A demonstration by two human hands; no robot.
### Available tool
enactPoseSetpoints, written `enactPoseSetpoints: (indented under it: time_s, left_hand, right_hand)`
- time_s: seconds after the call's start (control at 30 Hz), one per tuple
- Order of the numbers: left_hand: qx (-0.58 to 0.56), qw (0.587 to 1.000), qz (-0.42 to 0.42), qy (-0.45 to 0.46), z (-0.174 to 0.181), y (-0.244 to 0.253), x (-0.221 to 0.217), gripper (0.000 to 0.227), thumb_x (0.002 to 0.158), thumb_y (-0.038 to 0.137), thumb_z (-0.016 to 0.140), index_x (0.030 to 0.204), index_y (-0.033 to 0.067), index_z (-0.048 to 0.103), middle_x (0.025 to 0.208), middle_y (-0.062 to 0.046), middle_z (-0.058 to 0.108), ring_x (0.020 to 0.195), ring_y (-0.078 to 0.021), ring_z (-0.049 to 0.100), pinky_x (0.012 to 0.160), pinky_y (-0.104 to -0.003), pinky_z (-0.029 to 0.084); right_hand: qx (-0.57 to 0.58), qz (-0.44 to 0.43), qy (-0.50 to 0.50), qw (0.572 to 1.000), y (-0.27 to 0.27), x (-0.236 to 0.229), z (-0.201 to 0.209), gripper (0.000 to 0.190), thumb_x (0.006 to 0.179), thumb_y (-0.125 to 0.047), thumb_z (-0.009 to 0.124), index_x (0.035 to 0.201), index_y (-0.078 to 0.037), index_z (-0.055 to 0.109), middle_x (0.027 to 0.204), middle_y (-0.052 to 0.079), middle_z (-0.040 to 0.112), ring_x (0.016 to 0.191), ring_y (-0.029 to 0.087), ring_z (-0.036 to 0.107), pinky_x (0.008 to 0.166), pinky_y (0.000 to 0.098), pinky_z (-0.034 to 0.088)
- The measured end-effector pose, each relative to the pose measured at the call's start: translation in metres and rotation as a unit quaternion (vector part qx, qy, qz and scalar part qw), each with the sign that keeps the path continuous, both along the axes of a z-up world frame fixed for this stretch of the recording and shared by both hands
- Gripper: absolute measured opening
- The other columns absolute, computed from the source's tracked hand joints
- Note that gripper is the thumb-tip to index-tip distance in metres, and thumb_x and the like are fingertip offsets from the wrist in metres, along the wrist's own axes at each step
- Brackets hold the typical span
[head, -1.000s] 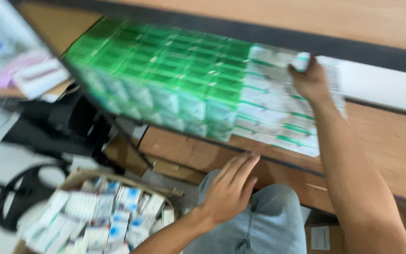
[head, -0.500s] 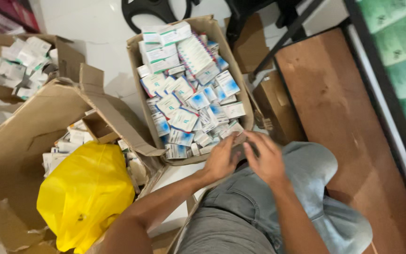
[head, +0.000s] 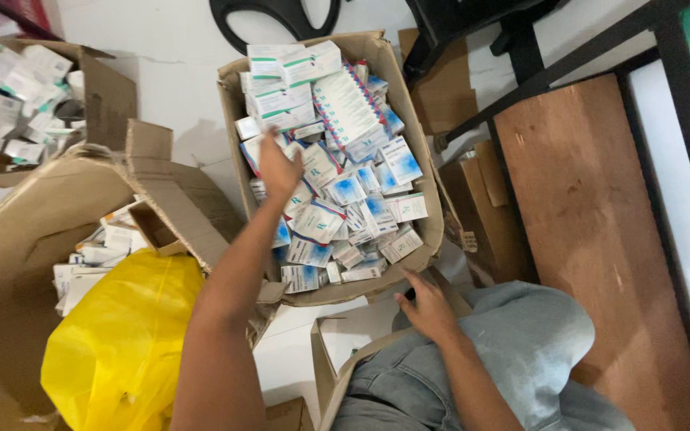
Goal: The person sits and repeatedly picks small medicine boxes from a cardboard box on the floor, then stacks them in neat rows on a wooden shelf. The person handles green and white boxes, aligning them carefully.
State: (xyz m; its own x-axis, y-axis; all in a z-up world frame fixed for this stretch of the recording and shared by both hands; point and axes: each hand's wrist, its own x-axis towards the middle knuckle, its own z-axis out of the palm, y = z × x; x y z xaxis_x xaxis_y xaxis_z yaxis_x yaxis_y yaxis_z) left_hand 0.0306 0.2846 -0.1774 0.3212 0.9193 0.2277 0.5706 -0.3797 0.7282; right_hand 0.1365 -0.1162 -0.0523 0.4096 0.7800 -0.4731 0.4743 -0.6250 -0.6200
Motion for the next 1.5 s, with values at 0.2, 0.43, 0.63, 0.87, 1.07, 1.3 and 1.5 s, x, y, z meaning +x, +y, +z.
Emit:
enactPoseSetpoints:
  time_s: [0.2, 0.43, 0.63, 0.87, 1.07, 1.3, 1.5]
  left_hand:
    - [-0.086, 0.988, 0.127, -0.029, -0.055, 0.095, 0.001, 0.102, 0.081, 0.02, 0.093, 0.154, 0.0019, 0.024, 0.146, -0.028, 0.049, 0.134, -0.0421, 0.05, 0.113, -0.047, 0.038]
    - [-0.211, 0.967, 0.028, -0.143, -0.062, 0.1, 0.011, 0.099, 0.091, 0.005, 0.078, 0.164, 0.0187, 0.012, 0.158, -0.029, 0.043, 0.145, -0.0375, 0.046, 0.121, -0.045, 0.033]
    - [-0.224, 0.969, 0.057, -0.089, -0.054, 0.101, 0.012, 0.077, 0.087, 0.003, 0.082, 0.145, 0.015, 0.033, 0.145, -0.025, 0.047, 0.134, -0.035, 0.051, 0.112, -0.041, 0.043]
    - [-0.225, 0.953, -0.024, -0.203, -0.088, 0.119, 0.014, 0.085, 0.09, 0.005, 0.083, 0.148, 0.0101, 0.02, 0.153, -0.022, 0.043, 0.144, -0.0334, 0.047, 0.119, -0.039, 0.038]
    - [-0.138, 0.989, 0.013, -0.047, -0.091, 0.12, 0.012, 0.096, 0.084, 0.008, 0.089, 0.158, 0.0146, 0.029, 0.143, -0.026, 0.042, 0.13, -0.0364, 0.052, 0.113, -0.043, 0.043]
    - [-0.161, 0.982, 0.065, -0.08, -0.042, 0.08, 0.006, 0.085, 0.083, 0.012, 0.092, 0.15, 0.0179, 0.039, 0.131, -0.02, 0.061, 0.125, -0.0362, 0.059, 0.105, -0.044, 0.047]
    - [-0.126, 0.976, 0.101, -0.148, -0.012, 0.056, -0.004, 0.08, 0.083, 0.005, 0.089, 0.145, 0.0144, 0.04, 0.127, -0.02, 0.067, 0.118, -0.0321, 0.067, 0.098, -0.04, 0.052]
  right_hand:
    - [0.041, 0.011, -0.017, 0.999, 0.004, -0.002, 0.007, 0.06, 0.09, -0.024, 0.072, 0.143, -0.004, 0.05, 0.146, 0.021, 0.055, 0.136, 0.038, 0.051, 0.112, 0.0427, 0.041]
    - [0.02, -0.008, 0.021, 1.0, 0.01, 0.0, 0.01, 0.06, 0.088, -0.02, 0.072, 0.142, -0.005, 0.051, 0.147, 0.019, 0.055, 0.136, 0.036, 0.051, 0.111, 0.0415, 0.041]
    - [-0.009, -0.018, 0.016, 1.0, 0.015, 0.001, 0.012, 0.059, 0.089, -0.02, 0.073, 0.142, -0.007, 0.052, 0.147, 0.019, 0.054, 0.137, 0.036, 0.05, 0.111, 0.0405, 0.041]
    - [-0.021, -0.018, 0.029, 0.999, 0.013, -0.004, 0.016, 0.058, 0.09, -0.02, 0.07, 0.143, -0.008, 0.051, 0.148, 0.018, 0.053, 0.138, 0.036, 0.049, 0.111, 0.0416, 0.041]
    - [-0.009, -0.023, 0.026, 0.999, 0.015, -0.003, 0.018, 0.055, 0.092, -0.023, 0.069, 0.142, -0.008, 0.052, 0.148, 0.017, 0.055, 0.137, 0.036, 0.051, 0.11, 0.0417, 0.043]
    - [-0.004, -0.02, 0.019, 1.0, 0.017, -0.004, 0.017, 0.055, 0.091, -0.022, 0.07, 0.141, -0.007, 0.053, 0.147, 0.018, 0.056, 0.137, 0.036, 0.051, 0.111, 0.0413, 0.042]
    - [0.041, -0.02, 0.016, 0.999, 0.022, -0.003, 0.022, 0.058, 0.09, -0.022, 0.071, 0.142, -0.006, 0.052, 0.146, 0.02, 0.056, 0.136, 0.037, 0.052, 0.11, 0.0413, 0.043]
